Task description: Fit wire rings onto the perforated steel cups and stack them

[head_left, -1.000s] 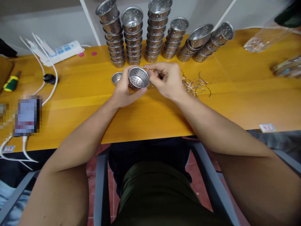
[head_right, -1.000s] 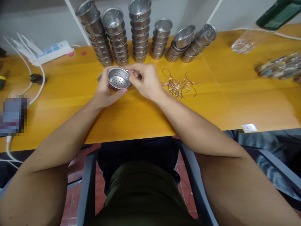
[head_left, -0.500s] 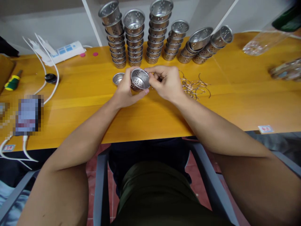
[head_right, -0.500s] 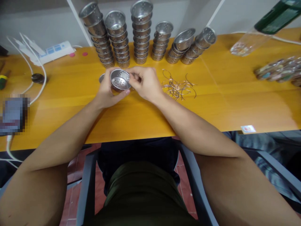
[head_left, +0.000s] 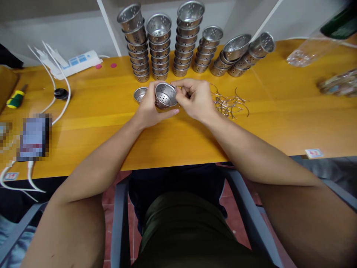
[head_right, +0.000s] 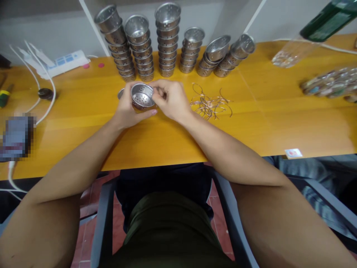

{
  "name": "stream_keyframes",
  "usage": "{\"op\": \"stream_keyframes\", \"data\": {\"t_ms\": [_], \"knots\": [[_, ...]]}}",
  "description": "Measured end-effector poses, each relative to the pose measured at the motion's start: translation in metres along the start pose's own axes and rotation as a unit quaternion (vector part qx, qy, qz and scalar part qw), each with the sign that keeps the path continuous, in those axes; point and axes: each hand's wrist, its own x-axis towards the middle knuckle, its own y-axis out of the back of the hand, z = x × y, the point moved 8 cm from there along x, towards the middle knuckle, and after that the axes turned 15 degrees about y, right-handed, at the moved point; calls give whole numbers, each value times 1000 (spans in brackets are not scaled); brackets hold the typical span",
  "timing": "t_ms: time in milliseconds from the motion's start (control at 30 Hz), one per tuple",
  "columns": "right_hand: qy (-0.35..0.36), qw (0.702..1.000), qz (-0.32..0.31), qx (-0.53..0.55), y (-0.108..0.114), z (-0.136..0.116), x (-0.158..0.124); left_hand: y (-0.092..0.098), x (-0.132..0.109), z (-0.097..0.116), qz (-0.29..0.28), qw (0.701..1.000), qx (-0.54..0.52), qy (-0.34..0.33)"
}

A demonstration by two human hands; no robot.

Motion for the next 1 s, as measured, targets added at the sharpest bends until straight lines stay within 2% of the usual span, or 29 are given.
{"op": "stream_keyframes", "data": {"t_ms": [100, 200, 333, 433, 533, 600, 733, 867, 1000], "knots": [[10, 1000, 18, 23, -6, 3, -1, 1, -2, 7, 8, 1000, -4, -25], [14, 999, 19, 43, -11, -2, -1, 3, -3, 9, 12, 1000, -1, -9], [12, 996, 28, 88, -5, -9, 4, 6, -4, 10, 15, 1000, 4, -4], [22, 984, -27, 175, -2, -17, 8, 10, -3, 8, 20, 1000, -10, -16], [25, 956, -98, 275, -1, -24, 9, 12, -3, 10, 11, 999, -30, -41], [17, 942, -113, 316, 0, -26, 9, 10, -3, 13, -3, 998, -37, -49], [-1, 939, -99, 329, -3, -21, 7, 8, -4, 18, -11, 998, -35, -50], [-2, 945, -84, 317, -7, -17, 5, 8, -3, 11, 0, 1000, -15, -20], [-8, 951, -76, 300, -8, -16, 3, 9, -3, 4, 8, 1000, -8, -26]]}}
